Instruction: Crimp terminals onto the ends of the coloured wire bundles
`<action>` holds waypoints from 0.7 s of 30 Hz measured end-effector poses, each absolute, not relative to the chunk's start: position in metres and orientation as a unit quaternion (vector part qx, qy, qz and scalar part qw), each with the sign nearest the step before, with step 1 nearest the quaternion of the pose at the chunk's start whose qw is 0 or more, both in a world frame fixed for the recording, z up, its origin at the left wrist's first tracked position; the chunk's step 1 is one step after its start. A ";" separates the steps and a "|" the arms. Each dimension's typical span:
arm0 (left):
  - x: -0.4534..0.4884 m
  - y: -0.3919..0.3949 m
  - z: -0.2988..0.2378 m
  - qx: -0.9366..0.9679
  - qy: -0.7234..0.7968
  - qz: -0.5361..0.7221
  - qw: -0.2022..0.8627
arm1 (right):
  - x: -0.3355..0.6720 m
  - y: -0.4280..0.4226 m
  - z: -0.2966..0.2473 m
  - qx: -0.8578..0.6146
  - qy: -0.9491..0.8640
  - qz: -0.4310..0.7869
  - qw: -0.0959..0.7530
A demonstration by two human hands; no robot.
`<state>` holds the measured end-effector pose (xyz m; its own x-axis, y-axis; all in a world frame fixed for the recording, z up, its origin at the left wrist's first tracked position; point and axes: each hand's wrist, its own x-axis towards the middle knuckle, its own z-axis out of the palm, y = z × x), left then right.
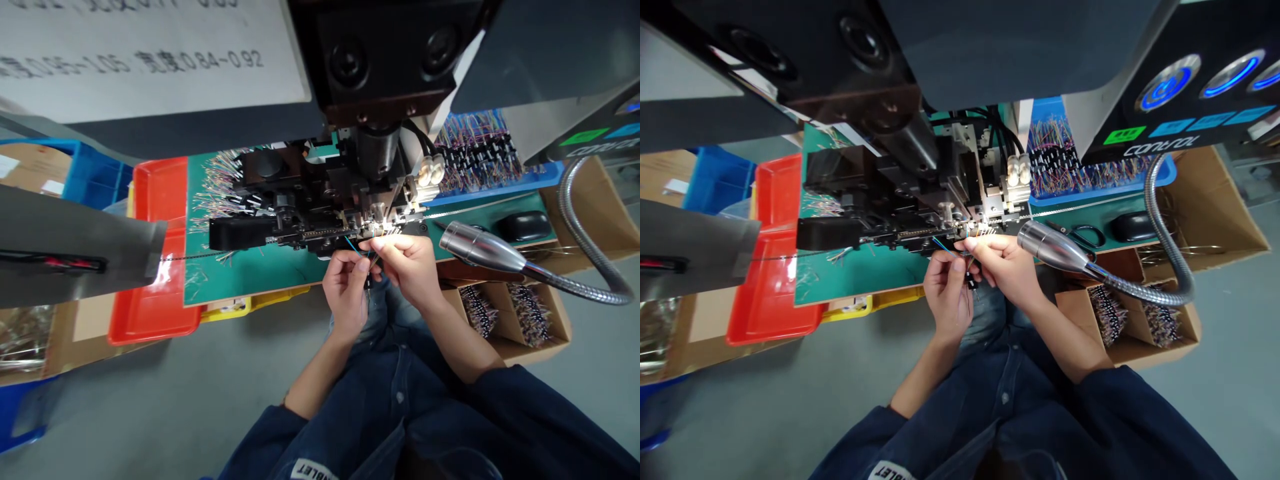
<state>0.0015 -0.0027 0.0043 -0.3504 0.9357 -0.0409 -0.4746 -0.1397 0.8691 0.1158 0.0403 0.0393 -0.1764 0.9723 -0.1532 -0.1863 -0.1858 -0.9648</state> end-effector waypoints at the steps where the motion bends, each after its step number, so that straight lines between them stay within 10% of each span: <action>1: 0.002 -0.002 0.005 0.271 0.424 0.708 0.496 | 0.116 0.041 0.038 -0.442 -0.431 0.637 0.462; 21: 0.003 0.002 0.005 0.270 0.428 0.731 0.458 | 0.111 0.042 0.041 -0.453 -0.419 0.635 0.465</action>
<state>0.0030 0.0022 0.0046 -0.4351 0.9004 0.0039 -0.4380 -0.2155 0.8728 0.1109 0.0415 0.0409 -0.1577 0.9698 -0.1863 -0.2116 -0.2174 -0.9529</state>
